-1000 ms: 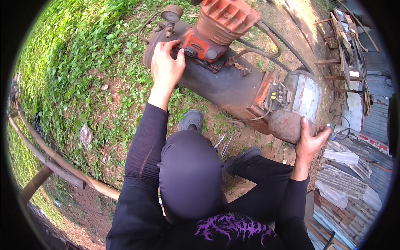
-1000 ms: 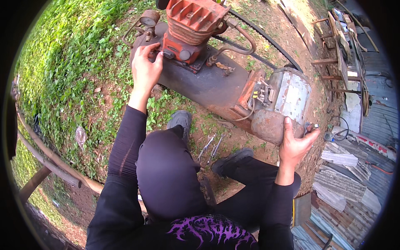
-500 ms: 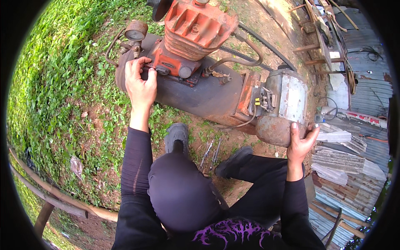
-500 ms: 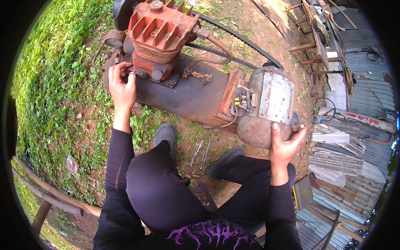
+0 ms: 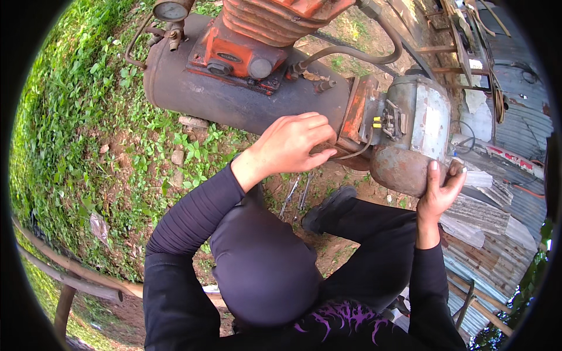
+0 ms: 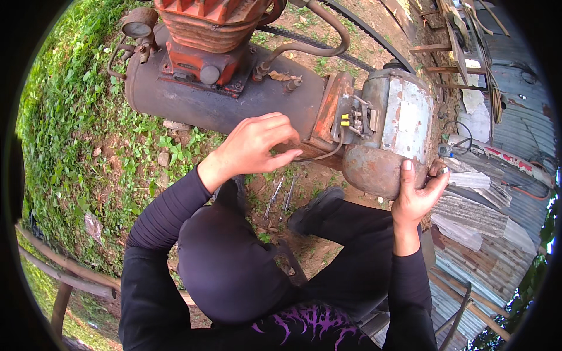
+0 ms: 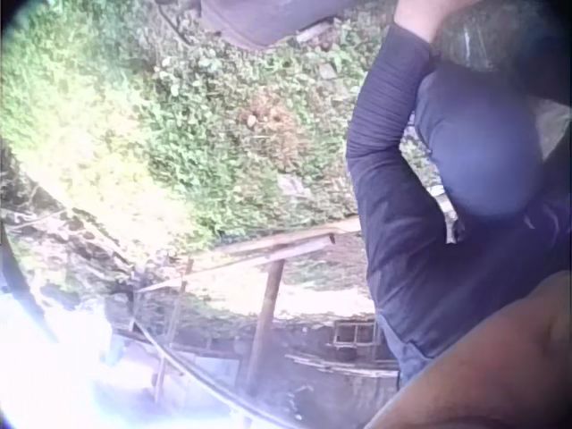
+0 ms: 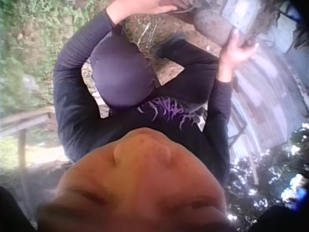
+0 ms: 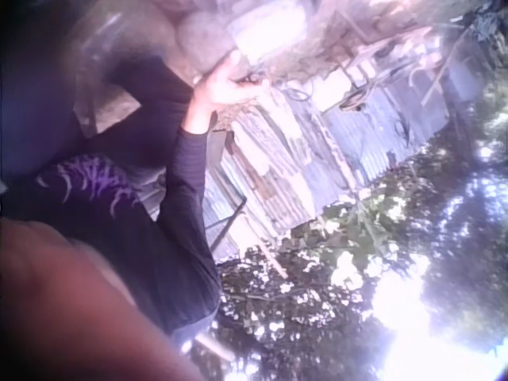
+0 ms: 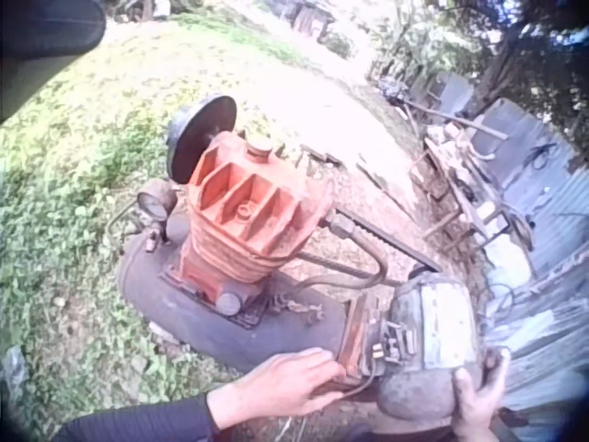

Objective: The person uses a wrench to loosen and tighten bolts on an air compressor and its electric motor. They handle the bolts and use the wrench while working on the equipment placed on the ground in an outdoor workspace.

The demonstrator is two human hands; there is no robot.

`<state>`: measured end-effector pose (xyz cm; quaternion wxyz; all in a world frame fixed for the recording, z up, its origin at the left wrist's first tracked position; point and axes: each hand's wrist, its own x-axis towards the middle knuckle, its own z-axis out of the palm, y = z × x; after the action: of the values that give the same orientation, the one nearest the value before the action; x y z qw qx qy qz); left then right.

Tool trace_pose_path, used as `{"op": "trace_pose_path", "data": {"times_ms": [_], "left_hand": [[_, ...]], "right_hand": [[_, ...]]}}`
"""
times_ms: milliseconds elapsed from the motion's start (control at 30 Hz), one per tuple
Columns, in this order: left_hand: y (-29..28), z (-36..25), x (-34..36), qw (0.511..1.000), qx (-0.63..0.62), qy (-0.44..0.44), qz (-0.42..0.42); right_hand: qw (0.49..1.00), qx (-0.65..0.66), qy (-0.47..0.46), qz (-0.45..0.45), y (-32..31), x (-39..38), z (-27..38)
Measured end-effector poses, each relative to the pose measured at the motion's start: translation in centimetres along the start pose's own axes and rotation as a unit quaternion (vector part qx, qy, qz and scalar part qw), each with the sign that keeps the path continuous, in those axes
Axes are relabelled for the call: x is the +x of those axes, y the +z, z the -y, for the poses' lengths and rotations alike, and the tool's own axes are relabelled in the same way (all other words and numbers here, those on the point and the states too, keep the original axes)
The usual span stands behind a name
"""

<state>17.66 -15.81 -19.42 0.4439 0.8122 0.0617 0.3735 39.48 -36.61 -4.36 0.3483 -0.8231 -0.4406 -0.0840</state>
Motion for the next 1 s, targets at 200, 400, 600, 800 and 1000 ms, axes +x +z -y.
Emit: {"op": "trace_pose_path", "data": {"times_ms": [200, 400, 600, 800, 1000], "left_hand": [[5.6, 2.0, 9.1, 0.999, 0.021, 0.044, 0.019], [5.8, 2.4, 12.2, 0.98, 0.092, 0.009, 0.177], [4.5, 2.4, 13.1, 0.979, 0.083, 0.017, 0.187], [4.9, 2.1, 12.8, 0.98, 0.084, 0.038, 0.177], [3.9, 1.8, 13.2, 0.973, 0.055, -0.011, 0.223]], "right_hand": [[1.0, -0.022, -0.002, 0.004, -0.1, -0.1, -0.3], [1.0, -0.008, 0.012, 0.005, -0.5, -0.1, -0.6], [0.996, -0.073, 0.038, 0.045, -0.7, 0.0, 2.0], [0.993, -0.112, -0.002, 0.032, -0.5, 0.5, 2.7], [0.996, -0.091, 0.001, 0.0, 0.1, 0.4, 2.8]]}}
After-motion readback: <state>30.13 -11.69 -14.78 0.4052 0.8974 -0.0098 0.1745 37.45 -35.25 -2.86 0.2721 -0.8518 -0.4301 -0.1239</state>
